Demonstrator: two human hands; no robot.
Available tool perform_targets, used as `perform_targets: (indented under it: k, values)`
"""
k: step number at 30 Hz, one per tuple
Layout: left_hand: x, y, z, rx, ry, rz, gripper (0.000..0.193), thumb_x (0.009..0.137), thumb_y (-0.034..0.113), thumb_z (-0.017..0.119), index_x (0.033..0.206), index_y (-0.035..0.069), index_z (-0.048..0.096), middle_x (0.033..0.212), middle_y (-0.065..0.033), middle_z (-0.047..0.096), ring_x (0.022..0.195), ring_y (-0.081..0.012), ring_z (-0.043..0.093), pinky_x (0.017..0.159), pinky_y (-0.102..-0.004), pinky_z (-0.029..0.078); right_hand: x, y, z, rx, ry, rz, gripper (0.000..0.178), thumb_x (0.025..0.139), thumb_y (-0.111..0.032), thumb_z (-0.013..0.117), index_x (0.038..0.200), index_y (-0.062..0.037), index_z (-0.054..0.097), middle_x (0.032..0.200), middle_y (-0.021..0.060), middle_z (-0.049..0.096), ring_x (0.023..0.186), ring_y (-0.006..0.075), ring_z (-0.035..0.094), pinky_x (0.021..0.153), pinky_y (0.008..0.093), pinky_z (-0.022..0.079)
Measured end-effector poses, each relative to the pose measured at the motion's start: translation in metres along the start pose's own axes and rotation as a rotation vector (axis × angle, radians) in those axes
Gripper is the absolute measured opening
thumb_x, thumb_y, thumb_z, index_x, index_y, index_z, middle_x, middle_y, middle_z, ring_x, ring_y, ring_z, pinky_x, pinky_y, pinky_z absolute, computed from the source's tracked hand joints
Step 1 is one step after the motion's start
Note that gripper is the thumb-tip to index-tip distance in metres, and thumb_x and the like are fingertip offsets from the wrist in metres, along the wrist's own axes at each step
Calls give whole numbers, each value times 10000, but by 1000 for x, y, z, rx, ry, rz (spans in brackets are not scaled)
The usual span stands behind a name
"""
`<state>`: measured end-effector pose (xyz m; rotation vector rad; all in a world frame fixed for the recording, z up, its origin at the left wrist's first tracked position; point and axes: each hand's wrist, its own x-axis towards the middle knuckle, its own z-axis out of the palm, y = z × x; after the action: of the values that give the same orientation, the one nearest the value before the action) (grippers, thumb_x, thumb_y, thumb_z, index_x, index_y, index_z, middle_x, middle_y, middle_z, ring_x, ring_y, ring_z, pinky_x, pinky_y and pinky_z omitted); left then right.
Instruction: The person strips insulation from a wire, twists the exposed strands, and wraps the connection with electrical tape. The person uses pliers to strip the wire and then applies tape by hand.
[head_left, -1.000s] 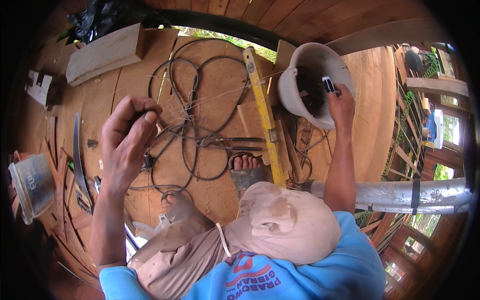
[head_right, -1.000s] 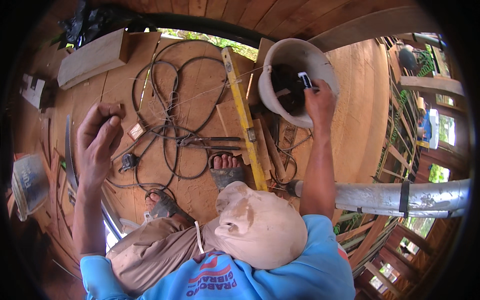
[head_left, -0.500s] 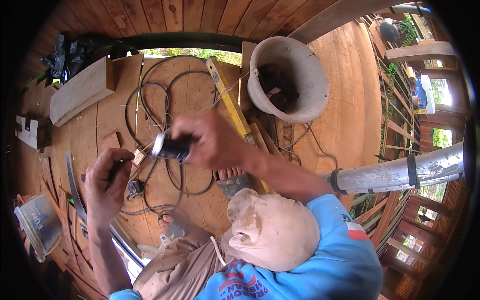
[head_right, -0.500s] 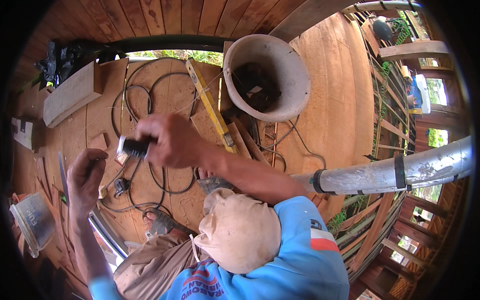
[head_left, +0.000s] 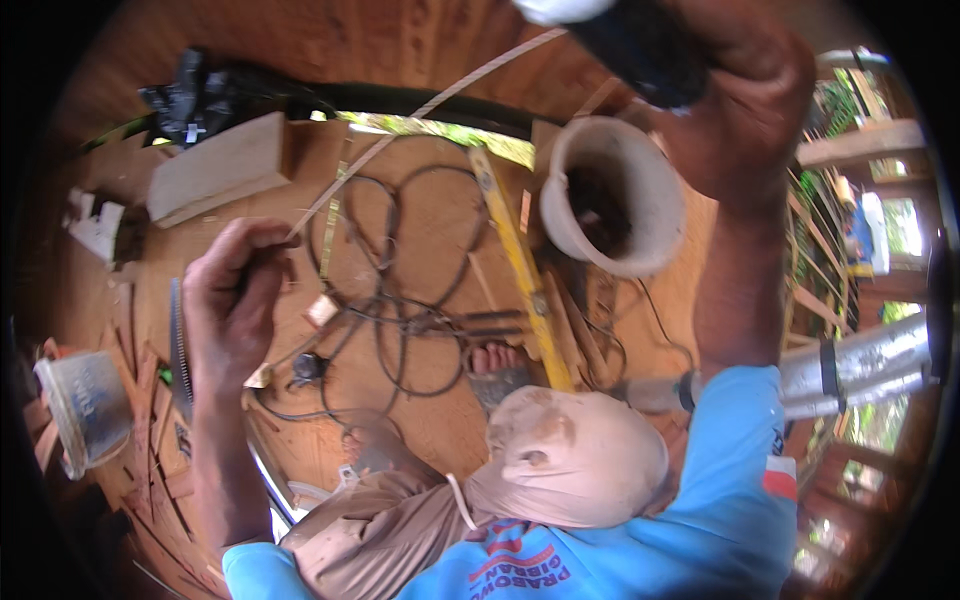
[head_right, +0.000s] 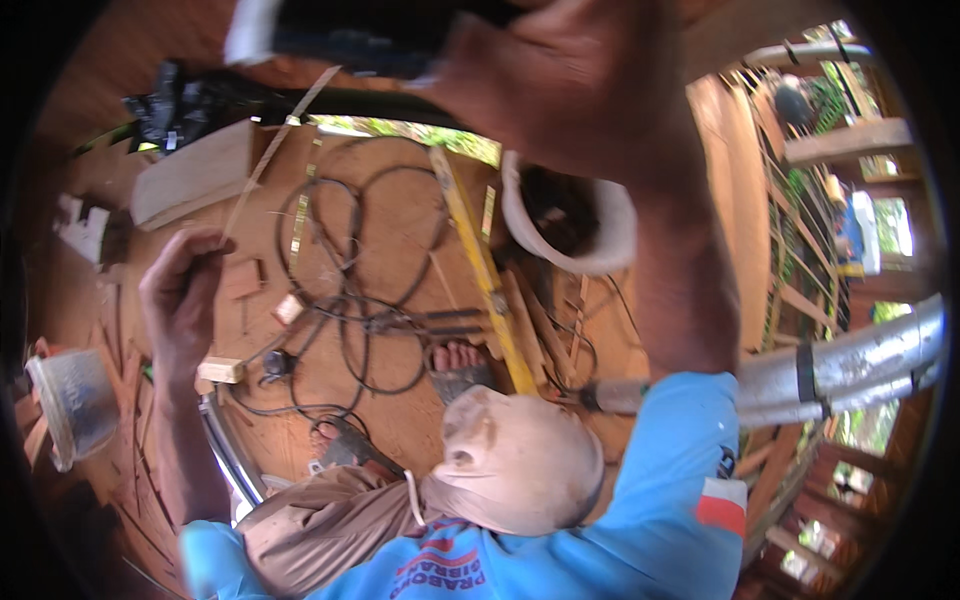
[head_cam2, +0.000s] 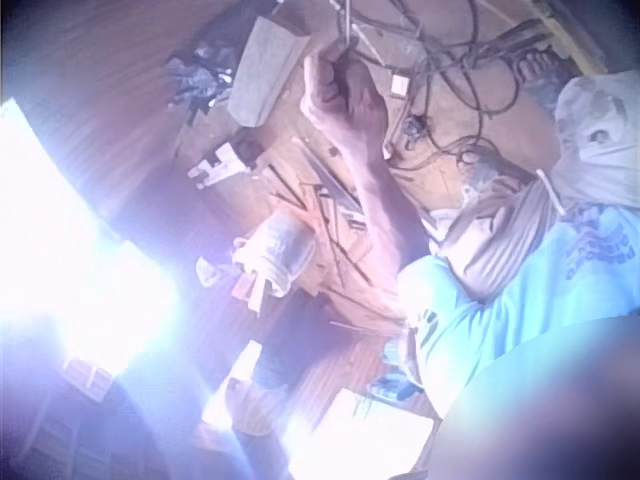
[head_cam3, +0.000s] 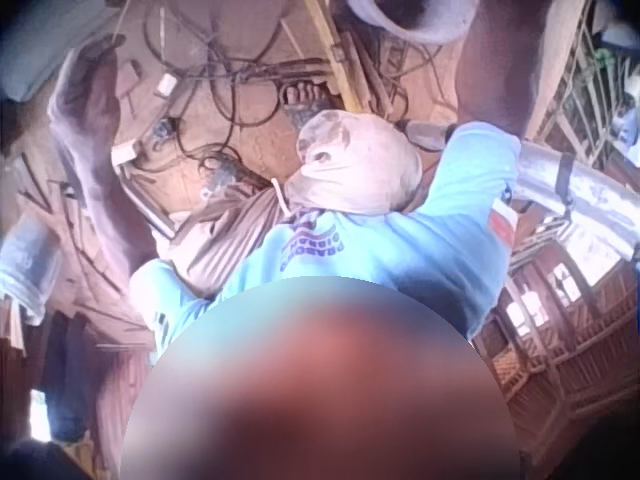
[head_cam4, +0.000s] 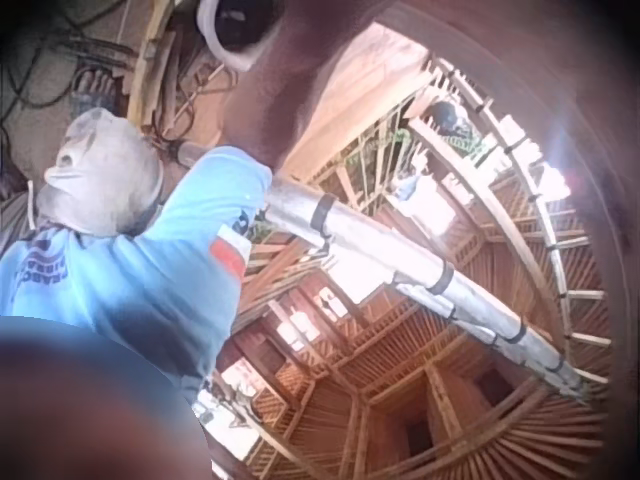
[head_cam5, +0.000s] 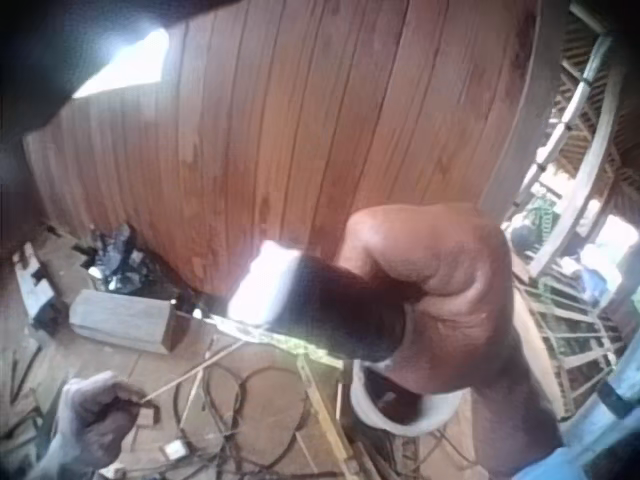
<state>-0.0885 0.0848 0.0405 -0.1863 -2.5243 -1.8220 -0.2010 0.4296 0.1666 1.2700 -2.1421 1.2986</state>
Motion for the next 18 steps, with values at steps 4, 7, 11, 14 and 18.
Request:
perform_targets:
  k: [4, 7, 11, 14, 18]
  values:
    - [5, 3, -18, 79, 111, 87, 249, 969, -102, 525, 1122, -12, 700, 761, 30, 583, 666, -36, 503, 574, -232, 412, 35, -3, -7, -162, -9, -136, 213, 935, -131, 689, 773, -43, 580, 685, -16, 525, 618, 70, 483, 560, 260, 364]
    - [2, 2, -33, 160, 153, 131, 213, 912, -59, 581, 1067, -2, 716, 704, -11, 576, 627, -45, 529, 577, -244, 435, 46, -3, -9, -205, -24, -37, 180, 934, -72, 664, 779, -49, 574, 697, -20, 518, 639, 63, 470, 583, 259, 367]
    - [-5, -5, -51, 250, 188, 92, 209, 927, -45, 591, 1081, 4, 723, 713, -29, 608, 633, -77, 576, 601, -258, 474, 51, 6, -8, -161, -18, 20, 184, 943, -61, 637, 775, -58, 563, 702, -33, 511, 657, 58, 467, 598, 257, 366]
    - [-11, -9, -70, 360, 276, 134, 186, 956, -22, 606, 1098, 4, 725, 751, -46, 657, 672, -89, 600, 638, -266, 502, 54, 16, -9, -175, 26, 30, 144, 945, -51, 620, 801, -47, 623, 708, -22, 555, 664, 63, 503, 610, 256, 400]
    - [-27, -10, -125, 171, 506, 36, 161, 1015, 25, 610, 1115, 21, 736, 829, 75, 601, 683, -15, 470, 588, -198, 369, 78, 10, -18, 125, 293, 81, 157, 971, -58, 561, 998, 0, 704, 814, 30, 665, 719, 59, 577, 609, 227, 422]
